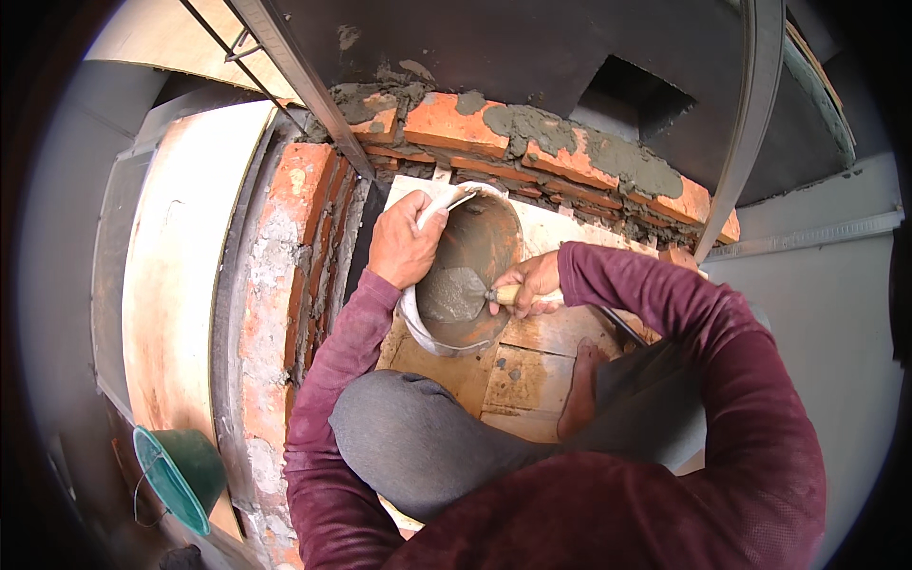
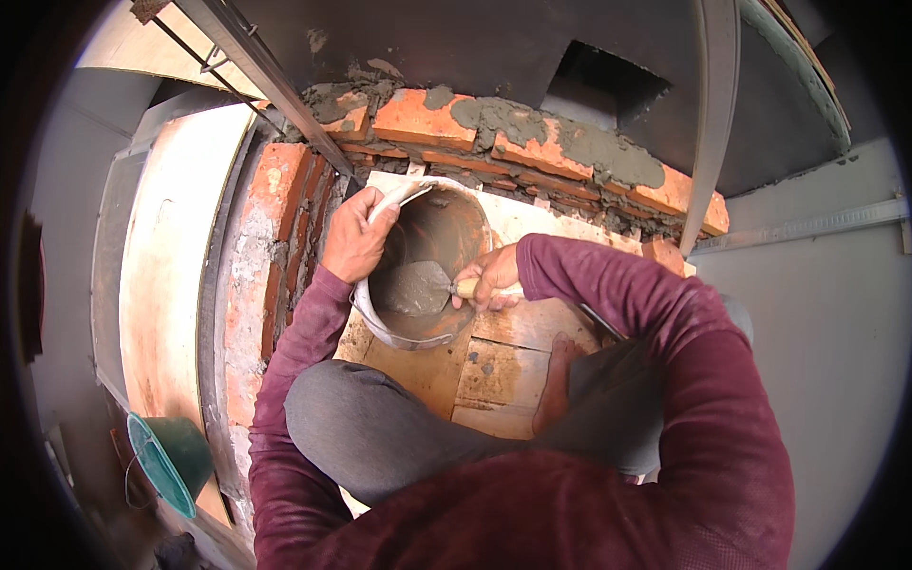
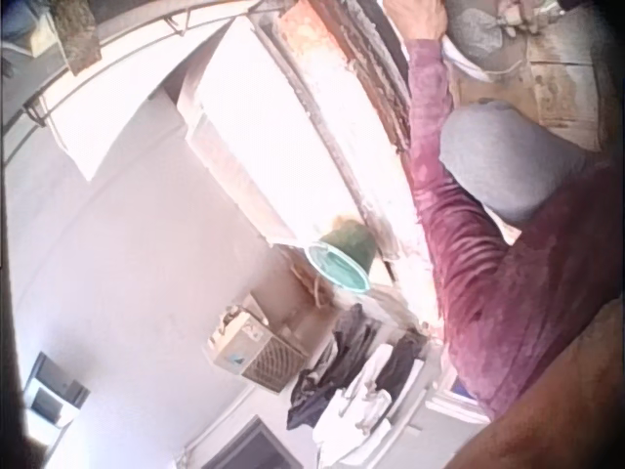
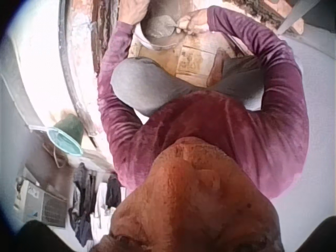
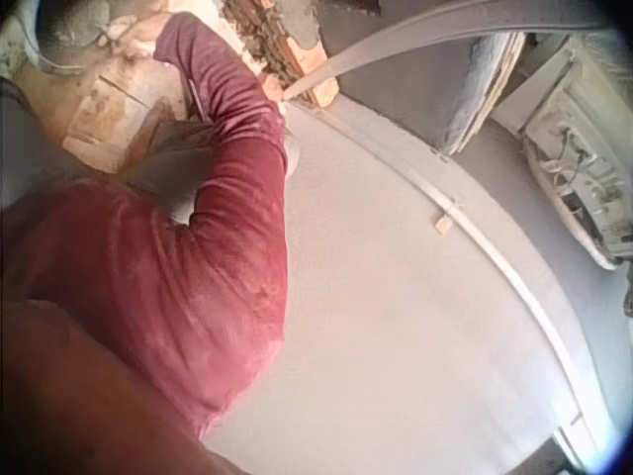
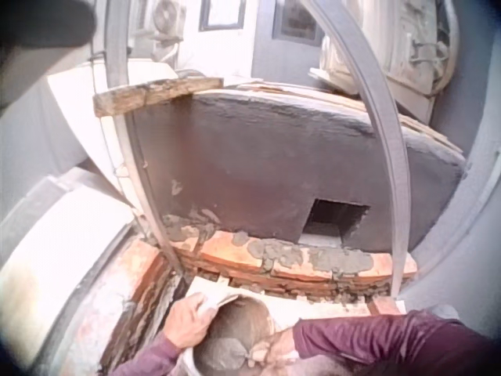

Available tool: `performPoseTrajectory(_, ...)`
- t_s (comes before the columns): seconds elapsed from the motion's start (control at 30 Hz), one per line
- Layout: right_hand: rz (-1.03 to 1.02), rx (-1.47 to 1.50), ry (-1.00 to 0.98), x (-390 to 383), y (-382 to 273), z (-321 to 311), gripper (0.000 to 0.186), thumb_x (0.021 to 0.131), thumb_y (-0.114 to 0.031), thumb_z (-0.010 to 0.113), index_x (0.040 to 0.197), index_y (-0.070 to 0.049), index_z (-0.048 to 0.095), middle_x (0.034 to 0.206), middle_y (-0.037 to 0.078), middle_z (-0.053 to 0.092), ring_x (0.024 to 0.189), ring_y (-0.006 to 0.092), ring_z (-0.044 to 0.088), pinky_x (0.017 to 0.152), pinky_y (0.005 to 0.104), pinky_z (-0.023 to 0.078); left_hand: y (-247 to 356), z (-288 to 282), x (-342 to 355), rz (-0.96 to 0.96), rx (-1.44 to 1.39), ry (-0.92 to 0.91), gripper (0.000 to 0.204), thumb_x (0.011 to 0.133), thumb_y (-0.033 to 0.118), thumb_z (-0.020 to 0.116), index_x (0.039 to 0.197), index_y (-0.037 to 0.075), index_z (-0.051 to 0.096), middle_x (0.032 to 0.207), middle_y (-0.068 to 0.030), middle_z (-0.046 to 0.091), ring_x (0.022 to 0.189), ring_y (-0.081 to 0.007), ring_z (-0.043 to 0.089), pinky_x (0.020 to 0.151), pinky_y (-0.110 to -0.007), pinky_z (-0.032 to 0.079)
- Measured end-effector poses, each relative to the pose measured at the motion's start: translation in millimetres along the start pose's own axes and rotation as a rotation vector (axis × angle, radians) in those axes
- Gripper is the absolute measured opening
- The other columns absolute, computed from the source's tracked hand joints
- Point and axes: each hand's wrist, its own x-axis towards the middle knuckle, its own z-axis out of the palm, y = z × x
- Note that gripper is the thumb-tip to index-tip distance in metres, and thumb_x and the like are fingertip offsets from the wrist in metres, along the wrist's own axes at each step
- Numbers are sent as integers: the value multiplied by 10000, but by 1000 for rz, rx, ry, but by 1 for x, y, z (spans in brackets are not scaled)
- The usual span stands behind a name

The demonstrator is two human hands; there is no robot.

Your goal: The person applies mortar to a row of bricks using a trowel, positions a brick by hand, and taps it into place with a hammer.

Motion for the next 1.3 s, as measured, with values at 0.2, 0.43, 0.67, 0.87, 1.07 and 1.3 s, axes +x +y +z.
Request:
performPoseTrajectory(0.2, -142, 169, -159, 1, 4, 1, 471, 810, 55, 598, 1260, 22, 463, 725, -1, 494, 487, 50, 460, 365, 214, 354, -46, -26, -12, -110, -262, 117, 294, 919, 266, 590, 750, 37, 521, 640, 25, 421, 622, -74, 384, 541, -273, 317)
performPoseTrajectory(0.43, -281, 122, -100, -67, -40, 0, 499, 798, 57, 597, 1273, 31, 448, 727, 17, 494, 475, 57, 462, 349, 206, 358, -119, -49, -18, -256, -651, 270, 248, 978, 215, 530, 769, 81, 530, 708, 85, 444, 639, -25, 349, 573, -206, 294)
performPoseTrajectory(0.67, -494, 68, 236, -161, -101, -21, 449, 789, 62, 575, 1223, 30, 463, 708, 22, 498, 452, 44, 471, 329, 190, 394, -116, -47, -32, -296, -697, 267, 226, 974, 208, 535, 790, 78, 536, 740, 71, 498, 671, -27, 401, 608, -210, 332)
performPoseTrajectory(0.87, -114, -1679, 1470, -153, -106, -56, 283, 791, 10, 556, 1064, -14, 483, 833, 180, 623, 672, 332, 643, 596, 417, 535, -113, -42, -31, -249, -659, 249, 230, 967, 207, 540, 771, 88, 516, 725, 75, 472, 660, -28, 376, 592, -211, 308)
performPoseTrajectory(1.07, -56, -1528, 1571, -127, -104, -19, 295, 802, -133, 629, 1012, -20, 455, 857, 245, 621, 822, 427, 624, 698, 521, 480, -106, -43, -52, -267, -665, 324, 238, 966, 211, 539, 764, 88, 508, 723, 77, 446, 660, -24, 344, 583, -212, 286)
performPoseTrajectory(1.3, 59, -1495, 1585, -125, -113, -51, 274, 773, -138, 620, 968, -7, 478, 840, 254, 638, 826, 430, 630, 715, 508, 485, -88, -37, -44, -212, -609, 300, 225, 970, 194, 528, 804, 44, 542, 748, 58, 481, 698, -40, 390, 630, -219, 330)
